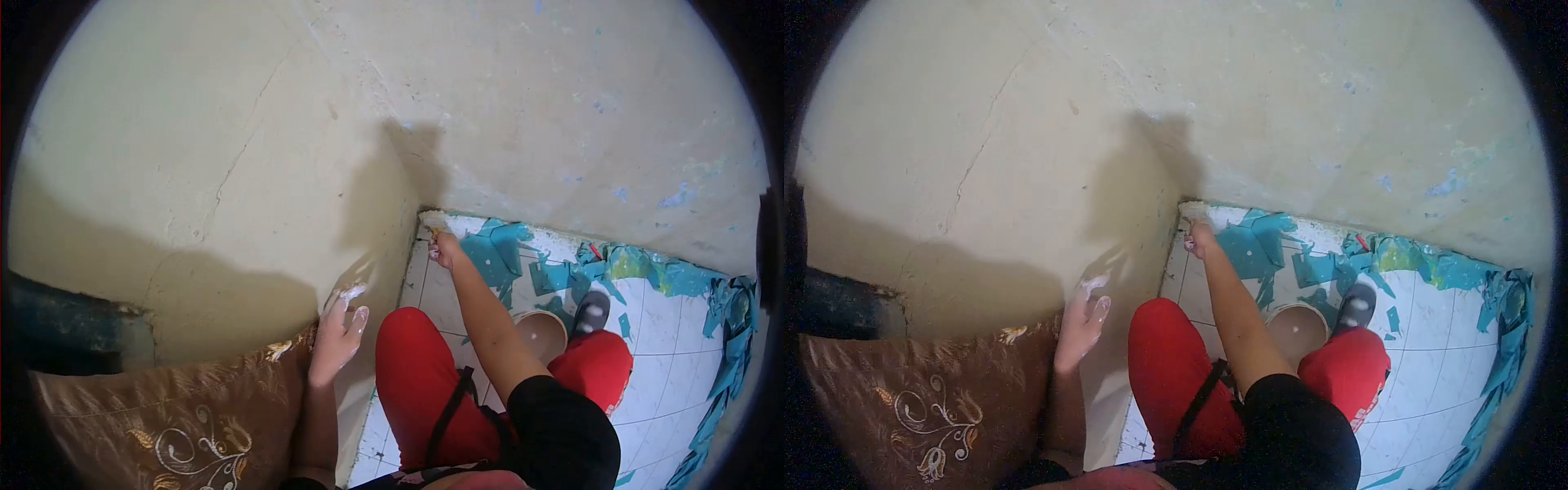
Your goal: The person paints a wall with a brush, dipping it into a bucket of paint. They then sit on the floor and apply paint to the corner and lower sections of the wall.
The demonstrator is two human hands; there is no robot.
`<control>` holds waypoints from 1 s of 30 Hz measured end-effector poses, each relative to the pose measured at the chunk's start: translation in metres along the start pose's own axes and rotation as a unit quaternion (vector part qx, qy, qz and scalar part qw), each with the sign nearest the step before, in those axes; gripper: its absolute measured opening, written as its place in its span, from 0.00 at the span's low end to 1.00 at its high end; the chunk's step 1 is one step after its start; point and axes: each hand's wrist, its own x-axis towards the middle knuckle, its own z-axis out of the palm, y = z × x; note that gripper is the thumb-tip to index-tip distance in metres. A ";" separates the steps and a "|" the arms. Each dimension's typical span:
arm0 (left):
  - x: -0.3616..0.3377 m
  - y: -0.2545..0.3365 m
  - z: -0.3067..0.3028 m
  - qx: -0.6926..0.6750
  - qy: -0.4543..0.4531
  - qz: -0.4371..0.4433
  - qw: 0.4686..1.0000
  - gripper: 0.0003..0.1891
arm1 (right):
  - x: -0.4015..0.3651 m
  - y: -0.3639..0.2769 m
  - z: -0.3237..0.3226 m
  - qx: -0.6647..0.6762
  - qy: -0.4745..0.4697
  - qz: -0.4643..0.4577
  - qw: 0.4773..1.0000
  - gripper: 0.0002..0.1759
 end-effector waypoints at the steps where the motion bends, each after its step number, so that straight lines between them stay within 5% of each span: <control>1: 0.001 -0.003 -0.002 0.005 0.004 0.019 1.000 0.16 | 0.006 0.003 0.004 -0.014 0.028 -0.002 1.000 0.06; 12: 0.013 -0.001 -0.009 -0.013 -0.039 0.028 0.999 0.15 | 0.074 0.014 0.022 -0.007 0.092 -0.076 0.993 0.13; 14: 0.014 -0.011 -0.009 -0.012 -0.053 0.034 0.998 0.14 | 0.150 0.055 -0.020 -0.165 0.005 -0.262 0.951 0.15; 20: 0.012 -0.007 -0.009 -0.056 -0.061 -0.004 0.997 0.11 | 0.043 0.013 0.059 -0.077 0.069 -0.176 0.979 0.09; 30: 0.009 -0.005 -0.010 -0.081 -0.047 0.024 0.995 0.11 | -0.023 0.000 0.130 -0.210 0.175 -0.274 0.922 0.07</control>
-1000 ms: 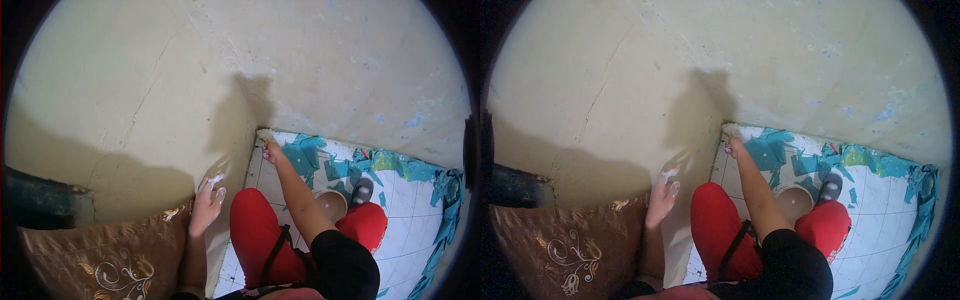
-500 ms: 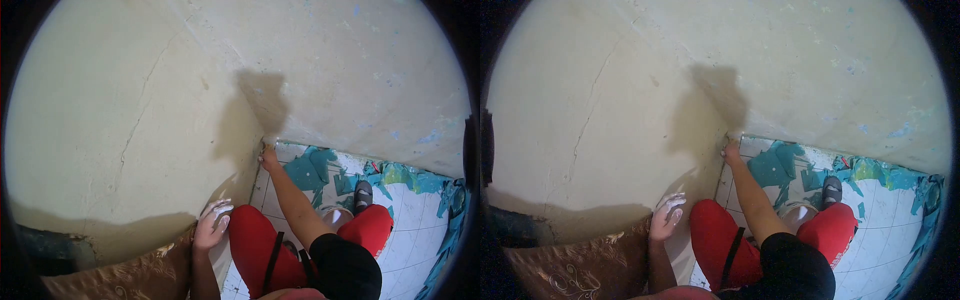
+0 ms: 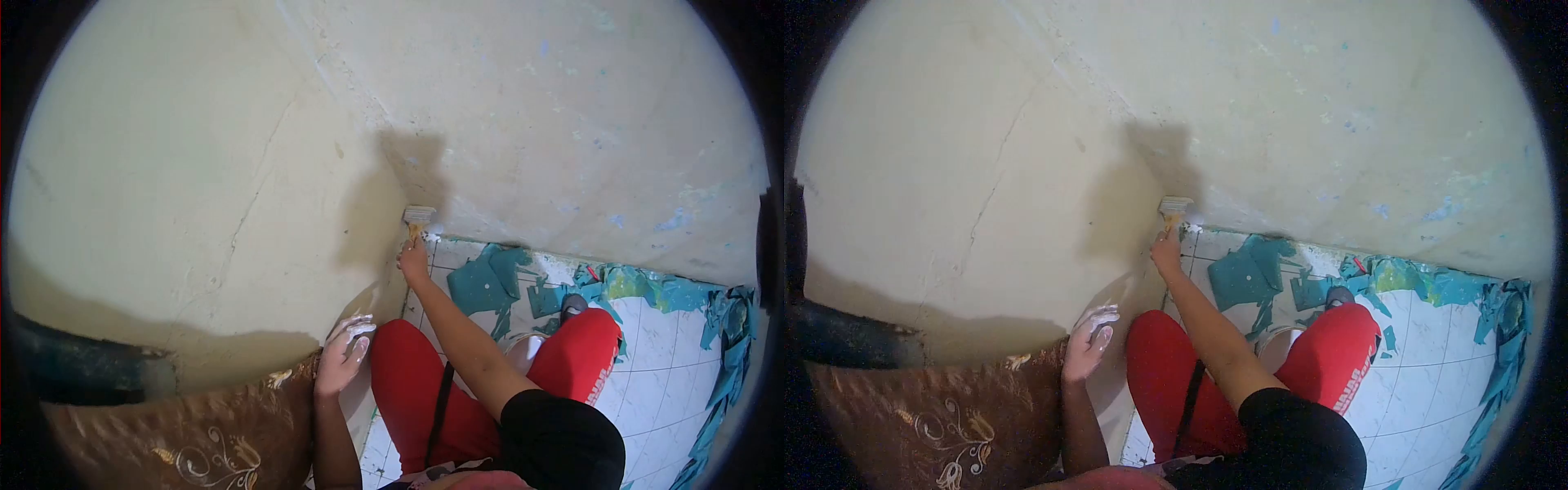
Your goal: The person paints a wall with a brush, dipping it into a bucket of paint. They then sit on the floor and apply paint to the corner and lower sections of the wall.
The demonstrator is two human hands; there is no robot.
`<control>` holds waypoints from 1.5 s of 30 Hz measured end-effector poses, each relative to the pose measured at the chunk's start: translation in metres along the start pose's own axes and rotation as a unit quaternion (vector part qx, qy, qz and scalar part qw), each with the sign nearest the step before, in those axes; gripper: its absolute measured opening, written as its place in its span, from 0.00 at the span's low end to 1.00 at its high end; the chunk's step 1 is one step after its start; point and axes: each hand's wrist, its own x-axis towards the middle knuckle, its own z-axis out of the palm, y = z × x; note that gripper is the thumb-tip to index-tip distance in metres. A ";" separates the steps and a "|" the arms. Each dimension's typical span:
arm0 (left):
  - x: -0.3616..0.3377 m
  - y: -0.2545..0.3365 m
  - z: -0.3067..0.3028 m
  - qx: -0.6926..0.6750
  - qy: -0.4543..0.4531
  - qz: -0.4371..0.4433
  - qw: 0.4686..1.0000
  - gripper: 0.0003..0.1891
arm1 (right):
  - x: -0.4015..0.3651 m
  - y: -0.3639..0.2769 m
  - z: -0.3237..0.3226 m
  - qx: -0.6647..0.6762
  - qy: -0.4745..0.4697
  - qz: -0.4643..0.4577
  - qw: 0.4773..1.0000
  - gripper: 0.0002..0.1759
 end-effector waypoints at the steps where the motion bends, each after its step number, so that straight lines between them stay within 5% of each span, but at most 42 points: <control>1: 0.000 0.003 0.000 0.006 0.004 0.010 1.000 0.11 | -0.011 -0.018 -0.001 0.026 -0.014 -0.008 1.000 0.07; 9: -0.009 0.000 0.002 -0.022 0.035 0.025 0.999 0.11 | -0.067 -0.140 0.007 0.082 -0.075 -0.050 0.993 0.06; 18: -0.019 0.001 0.003 -0.036 0.075 0.017 0.996 0.13 | -0.126 -0.296 0.017 0.099 -0.136 -0.175 0.970 0.08; 21: -0.014 -0.028 0.003 0.048 0.045 0.091 0.994 0.14 | -0.135 -0.336 0.019 0.140 -0.229 -0.285 0.920 0.07; 23: -0.014 -0.033 0.005 0.026 0.047 0.103 0.993 0.15 | -0.157 -0.375 0.025 0.056 -0.185 -0.225 0.955 0.06; 29: -0.020 -0.030 0.011 -0.106 0.056 0.006 0.993 0.15 | -0.180 -0.459 0.039 -0.023 -0.161 -0.299 0.940 0.07; 33: -0.020 -0.031 0.011 -0.045 0.060 0.066 0.995 0.15 | -0.205 -0.507 0.041 -0.039 -0.154 -0.350 0.923 0.09; 38: -0.020 -0.048 0.013 -0.108 0.047 0.040 0.992 0.13 | -0.167 -0.537 0.057 -0.058 -0.044 -0.525 0.848 0.09; 45: -0.021 -0.041 0.012 -0.093 0.036 0.028 0.995 0.12 | -0.179 -0.520 0.039 -0.108 -0.021 -0.527 0.843 0.12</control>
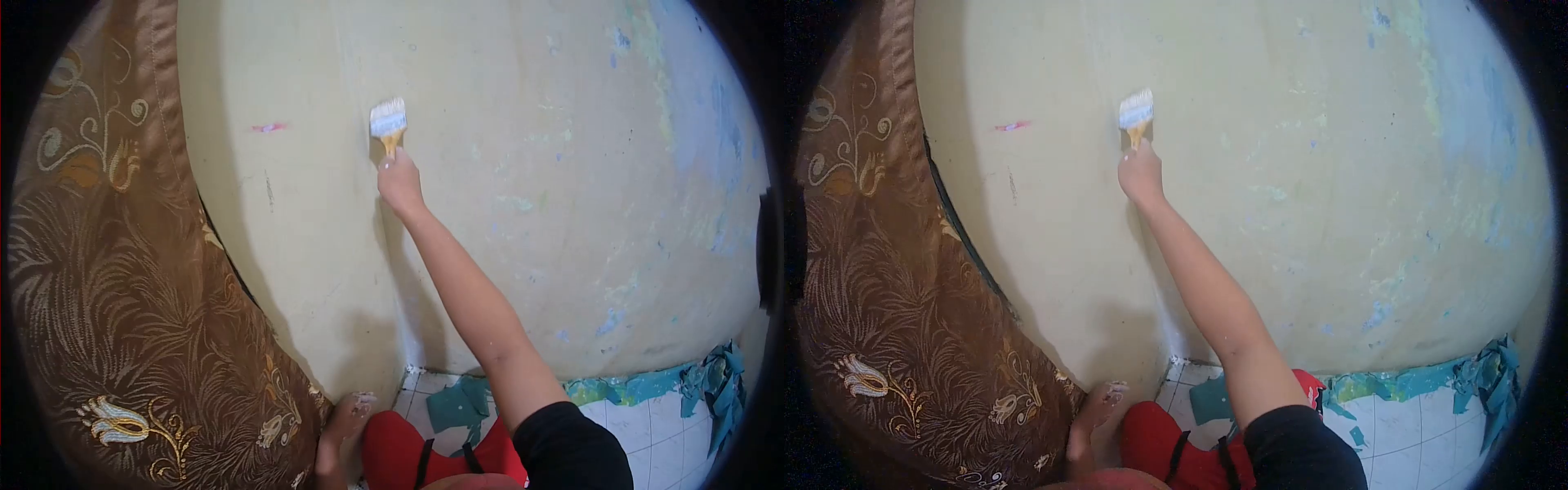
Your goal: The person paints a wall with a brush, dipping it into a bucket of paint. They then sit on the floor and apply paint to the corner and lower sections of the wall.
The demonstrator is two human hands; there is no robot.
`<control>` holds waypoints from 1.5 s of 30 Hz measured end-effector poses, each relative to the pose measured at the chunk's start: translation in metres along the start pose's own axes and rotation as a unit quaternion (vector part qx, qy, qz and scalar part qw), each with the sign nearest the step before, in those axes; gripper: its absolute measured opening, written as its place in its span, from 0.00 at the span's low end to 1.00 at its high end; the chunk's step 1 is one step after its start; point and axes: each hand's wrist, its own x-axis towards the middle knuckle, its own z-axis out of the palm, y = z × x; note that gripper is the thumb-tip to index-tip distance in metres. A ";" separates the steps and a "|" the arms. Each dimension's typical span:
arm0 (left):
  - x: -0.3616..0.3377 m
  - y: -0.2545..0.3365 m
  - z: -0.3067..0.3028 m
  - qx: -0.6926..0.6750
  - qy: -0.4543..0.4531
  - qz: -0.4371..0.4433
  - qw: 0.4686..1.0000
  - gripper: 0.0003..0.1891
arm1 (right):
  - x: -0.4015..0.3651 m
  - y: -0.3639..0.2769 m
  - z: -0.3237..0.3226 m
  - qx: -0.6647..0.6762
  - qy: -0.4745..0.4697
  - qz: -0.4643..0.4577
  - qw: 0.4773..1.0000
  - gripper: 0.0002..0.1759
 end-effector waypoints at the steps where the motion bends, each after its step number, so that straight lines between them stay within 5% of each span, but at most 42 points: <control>1: 0.002 -0.004 -0.001 0.002 0.003 0.001 1.000 0.12 | -0.007 0.012 0.002 -0.028 0.013 -0.017 0.999 0.13; 15: 0.007 -0.011 0.000 0.033 -0.027 -0.013 0.999 0.12 | -0.219 0.206 0.046 -0.094 0.027 0.112 0.989 0.14; 18: 0.007 -0.008 0.000 0.023 -0.013 0.037 0.999 0.12 | -0.266 0.239 0.044 -0.122 -0.002 0.212 0.970 0.15; 22: 0.007 0.002 0.000 -0.018 -0.013 -0.003 1.000 0.12 | -0.320 0.291 0.043 -0.177 -0.008 0.301 0.937 0.15; 24: 0.009 -0.003 0.000 0.063 -0.008 0.046 0.997 0.11 | -0.348 0.318 0.040 -0.194 -0.019 0.329 0.924 0.16; 27: 0.011 -0.007 -0.002 0.087 -0.027 0.085 0.992 0.11 | -0.391 0.373 0.039 -0.222 -0.062 0.417 0.879 0.16; 30: 0.008 0.014 0.001 0.048 -0.002 0.027 0.998 0.11 | -0.444 0.446 0.030 -0.157 -0.119 0.512 0.836 0.15; 32: 0.010 0.030 0.000 0.062 -0.003 0.022 0.998 0.11 | -0.457 0.467 0.024 -0.275 -0.280 0.394 0.831 0.15; 33: 0.010 0.036 0.000 0.077 0.003 0.029 0.997 0.11 | -0.448 0.443 0.022 -0.022 -0.051 0.636 0.770 0.16; 41: 0.021 0.036 -0.001 0.100 -0.044 -0.022 0.994 0.10 | -0.448 0.478 0.021 0.108 -0.003 0.716 0.689 0.11; 43: 0.023 0.037 -0.002 0.118 -0.058 -0.038 0.991 0.09 | -0.459 0.507 0.030 0.043 -0.145 0.639 0.754 0.10; 45: 0.024 0.036 -0.001 0.088 -0.054 -0.038 0.994 0.09 | -0.448 0.500 0.035 0.075 -0.086 0.663 0.740 0.09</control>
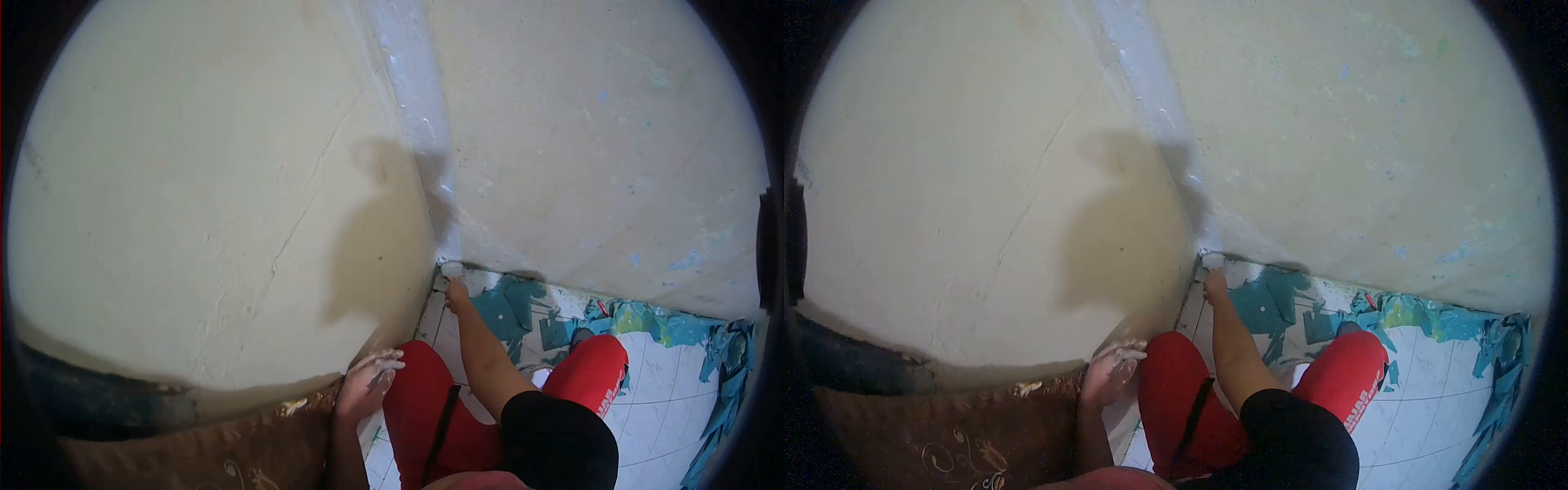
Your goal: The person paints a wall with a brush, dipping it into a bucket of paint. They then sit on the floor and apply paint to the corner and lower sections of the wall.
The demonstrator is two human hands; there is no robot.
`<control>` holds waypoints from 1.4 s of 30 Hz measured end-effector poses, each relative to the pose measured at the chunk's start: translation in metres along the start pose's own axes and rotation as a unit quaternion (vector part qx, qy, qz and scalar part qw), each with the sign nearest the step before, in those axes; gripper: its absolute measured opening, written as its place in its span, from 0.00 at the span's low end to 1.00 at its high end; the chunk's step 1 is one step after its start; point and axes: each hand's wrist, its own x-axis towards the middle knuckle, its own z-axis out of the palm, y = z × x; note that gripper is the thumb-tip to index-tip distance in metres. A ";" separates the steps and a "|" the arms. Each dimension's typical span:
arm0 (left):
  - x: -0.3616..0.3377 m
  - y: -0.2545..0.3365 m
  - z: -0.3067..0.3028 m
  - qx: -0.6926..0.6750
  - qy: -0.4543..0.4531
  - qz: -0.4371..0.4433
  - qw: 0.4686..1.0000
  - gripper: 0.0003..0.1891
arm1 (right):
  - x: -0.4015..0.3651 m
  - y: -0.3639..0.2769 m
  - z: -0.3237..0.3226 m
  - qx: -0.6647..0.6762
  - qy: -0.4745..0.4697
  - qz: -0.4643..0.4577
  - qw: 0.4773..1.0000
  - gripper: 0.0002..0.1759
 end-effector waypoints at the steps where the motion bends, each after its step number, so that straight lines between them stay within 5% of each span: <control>1: 0.002 0.000 -0.001 0.003 0.002 0.002 1.000 0.09 | 0.003 -0.004 0.004 0.064 0.023 0.019 0.997 0.08; 5: 0.002 0.001 -0.002 -0.003 -0.008 -0.006 1.000 0.09 | 0.013 0.011 0.007 0.137 0.010 0.022 0.990 0.09; 6: 0.001 0.001 -0.002 -0.015 -0.009 -0.007 1.000 0.09 | 0.007 0.011 0.004 -0.120 -0.033 -0.109 0.986 0.09; 7: 0.001 0.001 -0.001 -0.016 -0.008 -0.004 1.000 0.09 | 0.002 0.008 0.002 -0.366 -0.071 -0.233 0.898 0.08; 8: 0.001 0.002 -0.001 -0.009 0.002 0.004 1.000 0.09 | -0.001 0.002 0.006 -0.367 -0.067 -0.237 0.897 0.08; 10: 0.001 0.004 0.000 -0.002 0.015 0.019 1.000 0.10 | 0.007 0.001 0.025 -0.047 0.096 -0.095 0.990 0.10; 14: -0.003 0.006 -0.001 0.013 0.041 0.050 0.998 0.13 | 0.011 -0.008 0.040 0.020 0.094 -0.122 0.988 0.12; 16: -0.007 0.008 -0.002 0.006 0.048 0.067 0.997 0.13 | -0.010 -0.028 0.049 -0.196 0.195 -0.315 0.908 0.14; 19: -0.014 0.009 0.000 -0.015 0.058 0.049 0.997 0.14 | -0.111 -0.091 0.053 -0.148 0.249 -0.380 0.879 0.16; 25: -0.015 -0.020 0.006 -0.037 0.069 0.066 0.995 0.15 | -0.214 -0.183 0.059 -0.134 0.178 -0.410 0.885 0.17; 35: -0.015 -0.035 0.012 -0.064 0.095 0.117 0.987 0.16 | -0.328 -0.342 0.066 -0.134 0.176 -0.563 0.796 0.15; 39: -0.021 -0.023 0.011 -0.081 0.108 0.100 0.986 0.18 | -0.359 -0.421 0.062 -0.300 0.096 -0.546 0.776 0.13; 41: -0.019 -0.031 0.013 -0.056 0.105 0.092 0.989 0.19 | -0.400 -0.452 0.059 -0.207 0.046 -0.521 0.827 0.11; 42: -0.018 -0.035 0.014 -0.025 0.101 0.084 0.991 0.20 | -0.395 -0.473 0.061 -0.268 0.089 -0.567 0.774 0.10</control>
